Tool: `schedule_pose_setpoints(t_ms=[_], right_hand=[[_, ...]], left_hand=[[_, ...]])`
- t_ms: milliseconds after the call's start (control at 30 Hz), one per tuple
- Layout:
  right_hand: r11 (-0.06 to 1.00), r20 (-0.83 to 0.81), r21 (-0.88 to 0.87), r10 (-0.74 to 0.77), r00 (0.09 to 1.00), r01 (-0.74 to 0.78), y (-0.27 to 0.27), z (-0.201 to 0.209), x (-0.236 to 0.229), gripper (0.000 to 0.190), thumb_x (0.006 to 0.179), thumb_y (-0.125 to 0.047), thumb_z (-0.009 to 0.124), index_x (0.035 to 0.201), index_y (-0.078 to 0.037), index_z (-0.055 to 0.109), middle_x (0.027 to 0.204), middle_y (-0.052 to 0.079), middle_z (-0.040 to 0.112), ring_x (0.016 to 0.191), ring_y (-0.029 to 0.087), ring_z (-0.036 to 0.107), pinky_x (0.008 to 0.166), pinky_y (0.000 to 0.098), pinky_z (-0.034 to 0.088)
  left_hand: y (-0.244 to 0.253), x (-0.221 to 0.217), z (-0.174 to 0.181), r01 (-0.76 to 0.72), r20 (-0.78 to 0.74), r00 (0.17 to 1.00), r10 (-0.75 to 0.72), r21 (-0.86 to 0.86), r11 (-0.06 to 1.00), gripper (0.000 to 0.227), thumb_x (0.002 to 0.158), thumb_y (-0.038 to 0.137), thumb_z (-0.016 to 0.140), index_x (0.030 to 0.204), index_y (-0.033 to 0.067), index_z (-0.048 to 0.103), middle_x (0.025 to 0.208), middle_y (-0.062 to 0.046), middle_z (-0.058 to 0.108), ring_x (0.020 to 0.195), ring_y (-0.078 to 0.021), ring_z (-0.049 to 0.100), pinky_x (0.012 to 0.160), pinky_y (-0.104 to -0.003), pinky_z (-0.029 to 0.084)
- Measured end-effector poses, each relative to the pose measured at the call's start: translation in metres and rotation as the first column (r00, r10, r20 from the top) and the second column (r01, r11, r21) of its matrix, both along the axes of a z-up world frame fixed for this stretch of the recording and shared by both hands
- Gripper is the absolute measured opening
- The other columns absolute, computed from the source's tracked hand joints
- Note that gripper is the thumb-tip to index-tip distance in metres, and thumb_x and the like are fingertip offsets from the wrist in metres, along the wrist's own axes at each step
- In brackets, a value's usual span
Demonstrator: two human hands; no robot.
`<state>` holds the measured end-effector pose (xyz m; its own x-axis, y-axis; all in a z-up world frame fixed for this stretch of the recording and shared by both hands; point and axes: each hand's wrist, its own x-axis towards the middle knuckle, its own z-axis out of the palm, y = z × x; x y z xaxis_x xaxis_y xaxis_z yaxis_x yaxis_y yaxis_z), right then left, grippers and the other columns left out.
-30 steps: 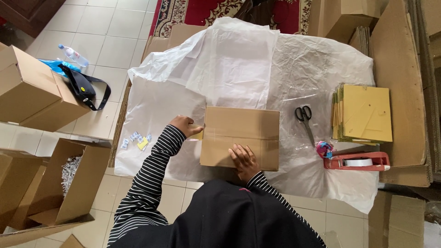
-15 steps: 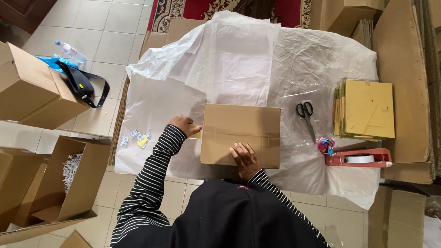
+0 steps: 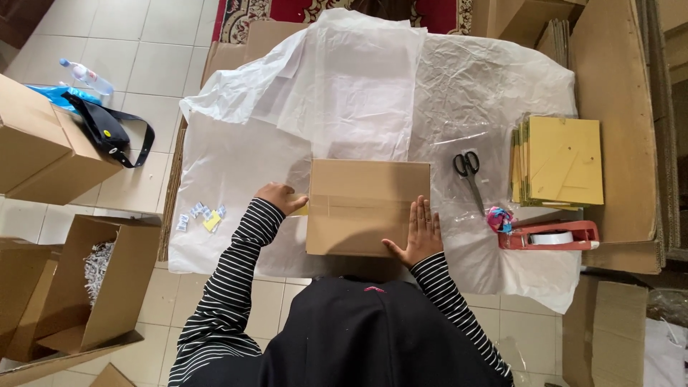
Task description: Wrapping flat items in protective paper and packing them into a cardboard box before sealing it with tape.
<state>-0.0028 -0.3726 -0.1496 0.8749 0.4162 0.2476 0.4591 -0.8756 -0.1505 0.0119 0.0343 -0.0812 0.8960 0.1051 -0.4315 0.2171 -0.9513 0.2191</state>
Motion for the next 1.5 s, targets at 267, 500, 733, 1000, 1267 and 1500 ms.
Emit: schedule_pose_setpoints(t_ms=[267, 500, 733, 1000, 1267, 1500], right_hand=[[0.938, -0.044, -0.078, 0.336, 0.941, -0.339, 0.014, -0.001, 0.023, 0.135, 0.064, -0.095, 0.058, 0.159, -0.003, 0.029, 0.170, 0.017, 0.024, 0.158, 0.031, 0.020, 0.128, 0.0442, 0.010], [0.828, -0.004, -0.153, 0.545, 0.839, -0.539, 0.048, 0.003, 0.042, 0.127, 0.070, -0.095, 0.049, 0.158, -0.006, 0.031, 0.168, 0.014, 0.028, 0.158, 0.026, 0.021, 0.128, 0.0384, 0.006], [0.708, -0.076, -0.143, 0.689, 0.721, -0.692, 0.085, 0.019, 0.052, 0.119, 0.079, -0.093, 0.042, 0.159, -0.007, 0.029, 0.167, 0.012, 0.027, 0.157, 0.026, 0.021, 0.129, 0.0391, 0.009], [0.625, -0.025, -0.173, 0.770, 0.637, -0.762, 0.152, 0.019, 0.046, 0.117, 0.080, -0.092, 0.039, 0.159, -0.006, 0.028, 0.169, 0.012, 0.024, 0.159, 0.026, 0.017, 0.130, 0.0403, 0.008], [0.691, -0.042, -0.179, 0.706, 0.707, -0.700, 0.172, 0.041, 0.027, 0.127, 0.073, -0.097, 0.040, 0.156, -0.001, 0.032, 0.167, 0.016, 0.027, 0.158, 0.028, 0.017, 0.130, 0.0426, 0.007], [0.717, -0.077, -0.056, 0.691, 0.719, -0.695, 0.171, 0.037, 0.025, 0.123, 0.076, -0.093, 0.044, 0.158, -0.003, 0.029, 0.167, 0.015, 0.026, 0.158, 0.026, 0.018, 0.130, 0.0445, 0.007]], left_hand=[[-0.006, -0.002, 0.018, 0.007, 0.001, 1.000, -0.007, 0.002, 1.000, 0.070, 0.084, 0.074, 0.053, 0.115, 0.0163, 0.078, 0.112, -0.009, 0.078, 0.113, -0.0292, 0.070, 0.096, -0.040, 0.057], [-0.006, -0.001, 0.002, 0.004, 0.077, 0.997, -0.005, 0.009, 1.000, 0.066, 0.083, 0.072, 0.055, 0.111, 0.0176, 0.079, 0.107, -0.009, 0.079, 0.108, -0.0285, 0.072, 0.091, -0.040, 0.058], [-0.008, 0.002, -0.006, 0.003, 0.122, 0.992, -0.006, 0.030, 1.000, 0.065, 0.080, 0.073, 0.056, 0.108, 0.0193, 0.080, 0.102, -0.007, 0.080, 0.104, -0.0282, 0.074, 0.088, -0.039, 0.059], [-0.008, 0.004, -0.015, -0.003, 0.144, 0.990, -0.006, 0.066, 0.998, 0.064, 0.078, 0.075, 0.056, 0.106, 0.0225, 0.080, 0.099, -0.003, 0.080, 0.103, -0.0246, 0.074, 0.087, -0.037, 0.059], [-0.005, 0.000, -0.014, -0.009, 0.180, 0.984, 0.013, -0.024, 1.000, 0.064, 0.079, 0.071, 0.057, 0.104, 0.0170, 0.081, 0.097, -0.007, 0.080, 0.102, -0.0284, 0.074, 0.086, -0.039, 0.059], [0.006, -0.019, -0.042, 0.025, 0.592, 0.776, 0.217, -0.372, 0.928, 0.054, 0.073, 0.054, 0.082, 0.083, 0.0057, 0.061, 0.072, -0.021, 0.066, 0.079, -0.0421, 0.070, 0.070, -0.048, 0.054]])
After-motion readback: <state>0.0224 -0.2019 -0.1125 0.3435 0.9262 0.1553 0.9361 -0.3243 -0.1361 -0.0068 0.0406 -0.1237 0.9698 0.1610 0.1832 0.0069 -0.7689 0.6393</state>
